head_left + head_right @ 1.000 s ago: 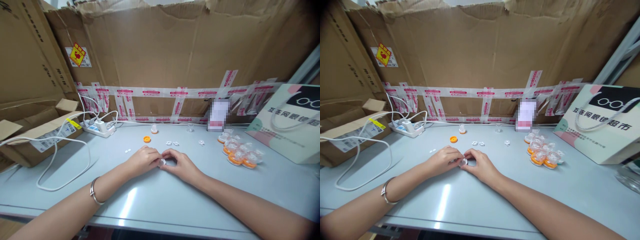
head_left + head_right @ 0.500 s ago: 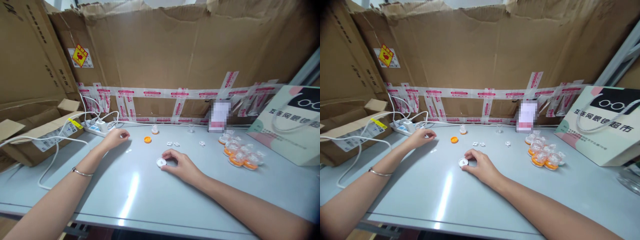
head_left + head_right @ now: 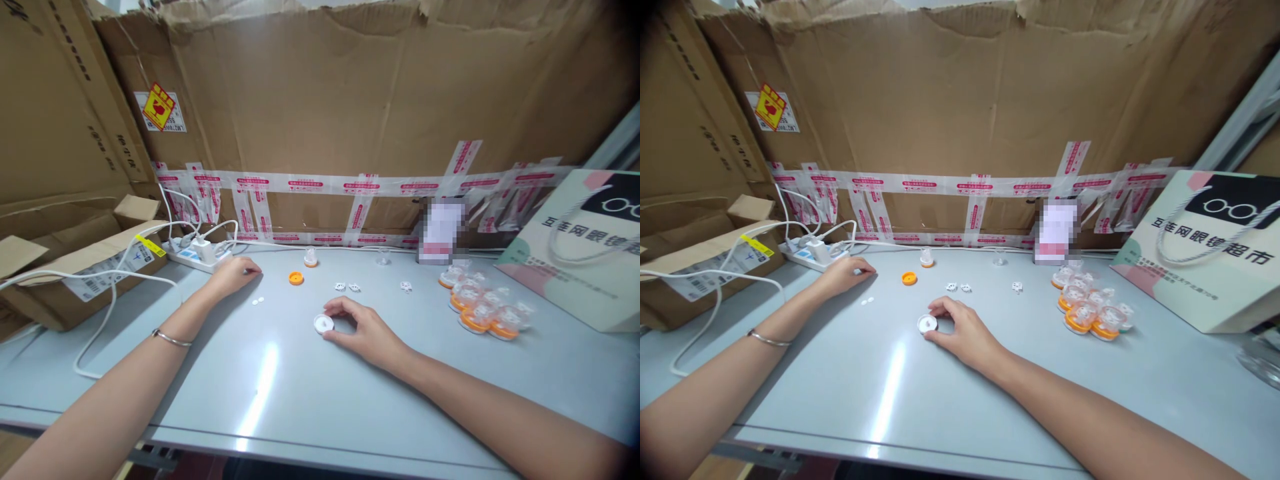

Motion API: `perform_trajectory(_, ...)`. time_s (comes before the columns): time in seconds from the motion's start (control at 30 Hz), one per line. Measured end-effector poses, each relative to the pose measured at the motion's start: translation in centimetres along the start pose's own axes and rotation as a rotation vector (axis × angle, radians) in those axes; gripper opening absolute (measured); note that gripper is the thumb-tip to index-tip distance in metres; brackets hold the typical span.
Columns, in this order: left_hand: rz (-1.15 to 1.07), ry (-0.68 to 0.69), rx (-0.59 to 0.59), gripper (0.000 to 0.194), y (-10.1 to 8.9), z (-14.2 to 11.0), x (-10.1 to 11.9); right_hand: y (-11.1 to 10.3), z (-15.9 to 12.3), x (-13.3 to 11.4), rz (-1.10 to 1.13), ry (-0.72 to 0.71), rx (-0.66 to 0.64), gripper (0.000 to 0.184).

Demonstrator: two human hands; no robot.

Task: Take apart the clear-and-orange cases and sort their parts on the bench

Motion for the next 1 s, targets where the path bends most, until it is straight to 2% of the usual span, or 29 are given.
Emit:
perform_trajectory(0.23,0.043,-0.003,0.012,0.023,0.0,-0.1,0.0,0.0,0.0,0.0,-0.004,0.009,-0.01,0.034)
perform_trajectory(0.33,0.035,-0.007,0.08,0.022,-0.4,-0.1,0.4,0.0,-0.1,0.0,-0.005,0.014,-0.01,0.034)
perform_trajectory(0.47,-0.048,0.074,0.237,0.022,-1.2,-0.4,2.5,-0.1,-0.1,0.0,0.001,0.006,-0.004,0.034)
perform_trajectory(0.53,-0.116,0.166,0.264,0.022,-1.2,-0.7,4.3,-0.1,0.0,0.0,-0.002,0.0,-0.005,0.035)
perform_trajectory(0.7,-0.205,0.311,0.167,0.023,0.3,-1.5,7.9,0.0,0.1,-0.1,-0.009,-0.004,-0.015,0.037)
perform_trajectory(0.83,-0.191,0.352,0.12,0.026,1.4,-1.8,8.9,0.0,0.1,0.0,0.007,-0.012,-0.016,0.037)
perform_trajectory(1.0,-0.18,0.412,0.117,0.028,1.6,-2.1,9.9,-0.2,0.2,-0.2,0.017,-0.027,-0.003,0.036)
Point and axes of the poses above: each hand's wrist, its own z-axis towards the middle knuckle, its own y-axis out of the palm, x = y × z, the point moved 4 cm from there along z, towards the middle knuckle, and after that the axes turned 4 degrees about -z, right-handed, at the moved point
